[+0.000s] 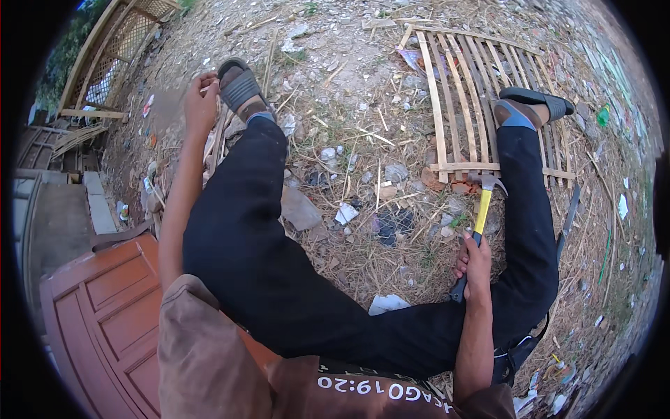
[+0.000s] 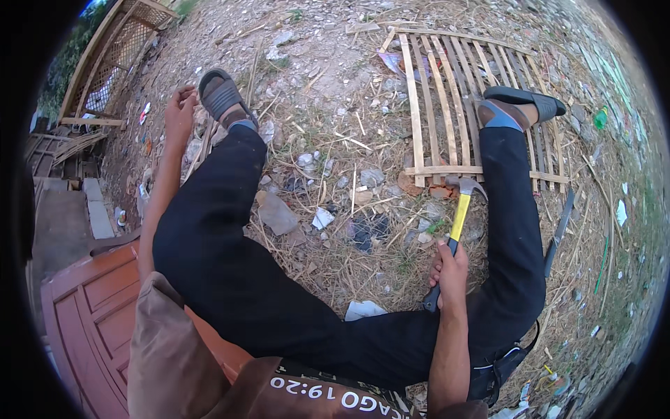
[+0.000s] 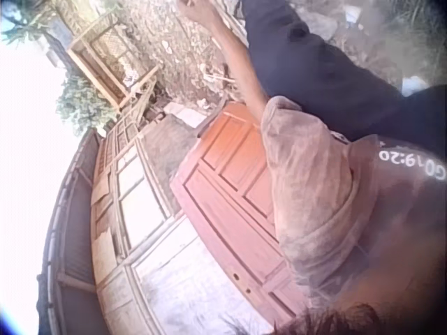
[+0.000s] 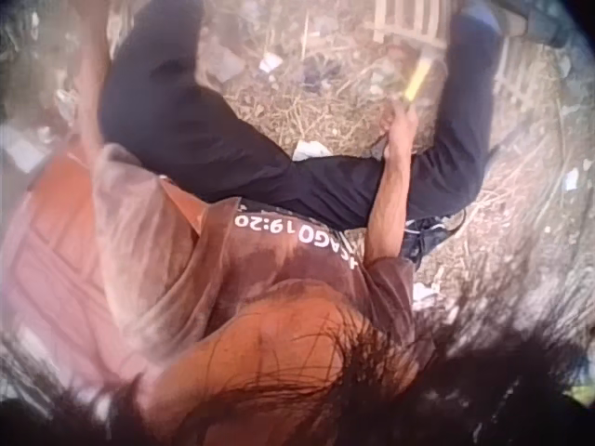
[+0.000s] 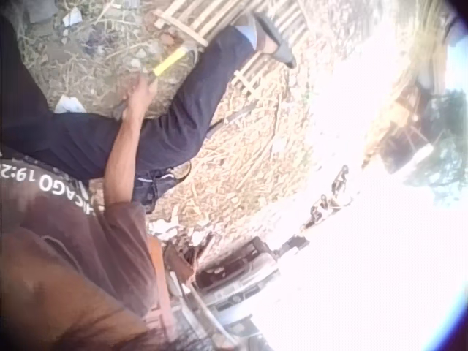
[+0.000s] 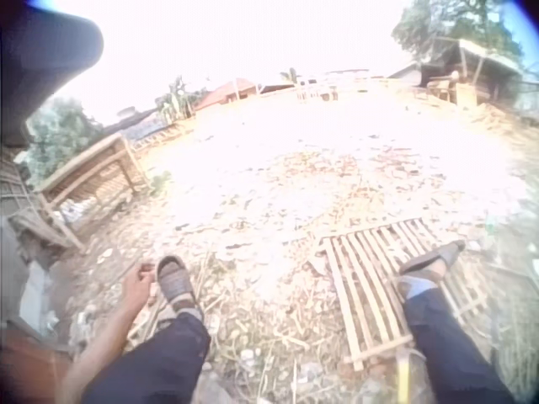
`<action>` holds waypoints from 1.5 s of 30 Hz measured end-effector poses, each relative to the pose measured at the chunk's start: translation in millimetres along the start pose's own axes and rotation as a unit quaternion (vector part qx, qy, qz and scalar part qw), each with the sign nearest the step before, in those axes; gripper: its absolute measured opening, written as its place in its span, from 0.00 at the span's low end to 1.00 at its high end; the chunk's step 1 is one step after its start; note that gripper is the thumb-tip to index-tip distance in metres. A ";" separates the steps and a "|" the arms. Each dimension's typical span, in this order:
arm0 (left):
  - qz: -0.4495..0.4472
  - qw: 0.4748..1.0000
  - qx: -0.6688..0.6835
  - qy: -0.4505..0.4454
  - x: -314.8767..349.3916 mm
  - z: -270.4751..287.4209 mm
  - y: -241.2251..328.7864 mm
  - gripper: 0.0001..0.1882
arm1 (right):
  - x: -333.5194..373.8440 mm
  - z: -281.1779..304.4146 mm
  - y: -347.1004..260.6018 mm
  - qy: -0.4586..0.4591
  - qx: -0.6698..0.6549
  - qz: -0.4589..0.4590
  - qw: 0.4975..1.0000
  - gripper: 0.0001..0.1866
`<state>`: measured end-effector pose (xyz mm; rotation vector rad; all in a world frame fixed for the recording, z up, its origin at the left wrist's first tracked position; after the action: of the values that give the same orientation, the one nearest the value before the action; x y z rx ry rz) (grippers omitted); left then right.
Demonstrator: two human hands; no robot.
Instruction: The person hammers nails into a wooden lattice structure by hand while sitting on the ground outside.
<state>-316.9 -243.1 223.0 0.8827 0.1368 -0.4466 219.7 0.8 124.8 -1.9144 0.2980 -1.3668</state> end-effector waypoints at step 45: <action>0.037 0.886 -0.400 -0.230 110.0 -31.0 -202.8 0.08 | -0.6 7.8 21.2 0.048 0.103 0.030 0.993 0.13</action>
<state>-303.4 -365.9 25.8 -0.0467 -0.1494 -0.4617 231.2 -10.1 108.6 -1.6615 0.2493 -1.3964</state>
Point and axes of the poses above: each hand's wrist, its own x-axis away from the middle knuckle, its own z-axis out of the back of the hand, y = z × x, the point moved 1 cm from there along -x, towards the middle knuckle, and after that the axes turned 1 degree about z, right-handed, at the moved point
